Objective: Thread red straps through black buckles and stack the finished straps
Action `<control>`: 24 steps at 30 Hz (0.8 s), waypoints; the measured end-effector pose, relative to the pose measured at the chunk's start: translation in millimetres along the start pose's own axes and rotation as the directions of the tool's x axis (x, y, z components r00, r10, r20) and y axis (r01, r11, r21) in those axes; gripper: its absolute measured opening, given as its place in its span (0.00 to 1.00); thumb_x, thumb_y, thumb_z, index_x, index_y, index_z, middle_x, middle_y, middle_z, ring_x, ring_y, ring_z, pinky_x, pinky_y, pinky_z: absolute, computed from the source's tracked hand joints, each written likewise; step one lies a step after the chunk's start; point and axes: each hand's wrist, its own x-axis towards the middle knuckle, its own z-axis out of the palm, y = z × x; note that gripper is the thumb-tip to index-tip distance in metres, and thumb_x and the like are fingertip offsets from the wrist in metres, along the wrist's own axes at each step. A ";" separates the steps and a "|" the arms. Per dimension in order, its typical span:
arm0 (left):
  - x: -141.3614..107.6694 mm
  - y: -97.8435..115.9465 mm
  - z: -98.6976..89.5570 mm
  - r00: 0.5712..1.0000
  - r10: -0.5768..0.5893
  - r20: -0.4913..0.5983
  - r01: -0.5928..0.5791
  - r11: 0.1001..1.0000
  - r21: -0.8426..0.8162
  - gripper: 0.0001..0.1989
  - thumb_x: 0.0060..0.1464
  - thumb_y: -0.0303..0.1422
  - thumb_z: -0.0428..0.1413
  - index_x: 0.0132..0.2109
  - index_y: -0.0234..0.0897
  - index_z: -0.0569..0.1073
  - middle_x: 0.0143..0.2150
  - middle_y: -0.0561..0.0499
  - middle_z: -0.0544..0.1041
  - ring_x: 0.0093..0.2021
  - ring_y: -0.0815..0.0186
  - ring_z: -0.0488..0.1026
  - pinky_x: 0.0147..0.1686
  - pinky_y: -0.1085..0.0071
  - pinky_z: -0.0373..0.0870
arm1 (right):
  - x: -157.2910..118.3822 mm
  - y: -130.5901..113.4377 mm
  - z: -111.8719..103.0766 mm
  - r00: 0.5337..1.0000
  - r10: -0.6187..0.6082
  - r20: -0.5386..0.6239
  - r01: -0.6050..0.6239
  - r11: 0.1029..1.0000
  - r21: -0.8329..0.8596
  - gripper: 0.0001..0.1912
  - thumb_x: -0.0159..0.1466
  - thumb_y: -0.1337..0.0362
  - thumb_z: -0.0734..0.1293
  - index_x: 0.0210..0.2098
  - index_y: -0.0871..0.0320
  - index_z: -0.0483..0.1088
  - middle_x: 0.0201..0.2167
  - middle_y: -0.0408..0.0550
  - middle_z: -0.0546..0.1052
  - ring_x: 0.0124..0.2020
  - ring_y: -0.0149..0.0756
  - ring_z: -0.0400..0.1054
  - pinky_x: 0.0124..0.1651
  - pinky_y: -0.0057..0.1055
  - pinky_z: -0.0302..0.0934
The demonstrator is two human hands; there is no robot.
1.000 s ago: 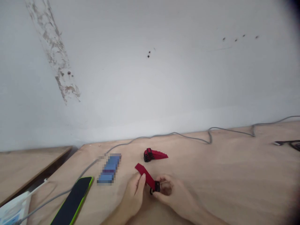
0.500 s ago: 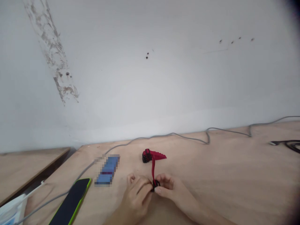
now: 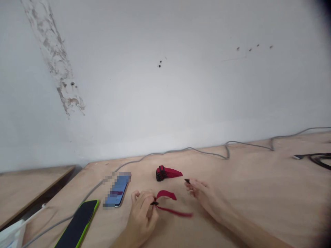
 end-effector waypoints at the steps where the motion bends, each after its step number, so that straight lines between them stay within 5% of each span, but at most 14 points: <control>1: -0.7 -1.0 0.2 1.000 -0.002 0.007 0.002 1.000 -0.014 0.12 0.56 0.20 0.45 0.41 0.41 0.66 0.34 0.51 0.78 0.35 0.61 0.75 0.43 0.64 0.60 | 0.8 -1.9 -8.0 1.000 -0.006 0.002 0.006 1.000 -0.022 0.20 0.61 0.47 0.67 0.38 0.58 0.74 0.35 0.50 0.77 0.37 0.42 0.71 0.40 0.36 0.64; 4: -3.0 -2.6 1.2 0.999 -0.001 0.035 0.003 0.999 -0.054 0.12 0.57 0.21 0.46 0.43 0.41 0.67 0.35 0.51 0.78 0.35 0.61 0.75 0.43 0.64 0.62 | -4.0 -13.1 -25.1 0.984 -0.081 0.157 0.125 0.949 -0.290 0.13 0.56 0.56 0.72 0.38 0.54 0.74 0.38 0.48 0.77 0.41 0.45 0.71 0.47 0.40 0.63; 7: -4.8 -1.5 1.1 0.997 -0.010 0.081 0.016 0.997 -0.070 0.11 0.59 0.22 0.46 0.43 0.41 0.68 0.35 0.50 0.78 0.35 0.60 0.75 0.43 0.63 0.63 | -12.4 -25.5 -29.5 0.902 -0.130 0.412 0.373 0.717 -0.589 0.13 0.51 0.61 0.75 0.36 0.53 0.74 0.44 0.49 0.76 0.48 0.48 0.68 0.55 0.44 0.61; 10: -6.3 2.0 0.4 0.994 0.007 0.112 0.002 0.997 -0.081 0.12 0.60 0.23 0.46 0.44 0.41 0.69 0.37 0.49 0.80 0.36 0.60 0.76 0.46 0.61 0.64 | -17.3 -33.6 -22.6 0.860 -0.130 0.494 0.457 0.627 -0.630 0.16 0.51 0.59 0.76 0.40 0.53 0.75 0.50 0.51 0.73 0.55 0.51 0.65 0.59 0.48 0.58; 14: -7.1 9.6 2.0 0.992 0.092 0.089 -0.081 0.989 -0.120 0.13 0.61 0.23 0.47 0.48 0.42 0.69 0.40 0.49 0.81 0.39 0.61 0.78 0.49 0.63 0.65 | -20.2 -33.3 0.2 0.863 -0.178 0.472 0.426 0.759 -0.492 0.16 0.62 0.61 0.69 0.49 0.50 0.74 0.50 0.50 0.75 0.54 0.46 0.67 0.59 0.45 0.60; 18: -3.3 17.7 3.5 0.983 0.175 0.058 -0.163 0.971 -0.173 0.11 0.65 0.24 0.45 0.46 0.40 0.70 0.35 0.50 0.81 0.34 0.63 0.78 0.43 0.68 0.68 | -21.4 -17.1 23.5 0.892 -0.156 0.424 0.279 0.928 -0.245 0.07 0.64 0.58 0.68 0.36 0.50 0.78 0.46 0.47 0.76 0.39 0.39 0.72 0.43 0.35 0.66; 21: 0.2 18.2 2.7 0.985 0.163 0.061 -0.150 0.972 -0.179 0.13 0.67 0.25 0.43 0.44 0.39 0.72 0.35 0.49 0.81 0.33 0.64 0.78 0.45 0.67 0.68 | -13.4 -9.5 29.2 0.945 -0.143 0.293 0.164 0.985 -0.050 0.17 0.60 0.46 0.70 0.32 0.53 0.75 0.37 0.48 0.77 0.30 0.36 0.69 0.34 0.32 0.65; 24: 0.5 12.5 3.5 0.983 0.146 0.115 -0.131 0.983 -0.131 0.13 0.66 0.23 0.45 0.45 0.39 0.73 0.37 0.49 0.82 0.36 0.63 0.79 0.49 0.64 0.67 | 7.3 -23.3 24.2 0.979 -0.154 0.132 0.154 0.988 0.009 0.26 0.61 0.36 0.63 0.38 0.53 0.72 0.33 0.46 0.76 0.31 0.38 0.70 0.37 0.35 0.65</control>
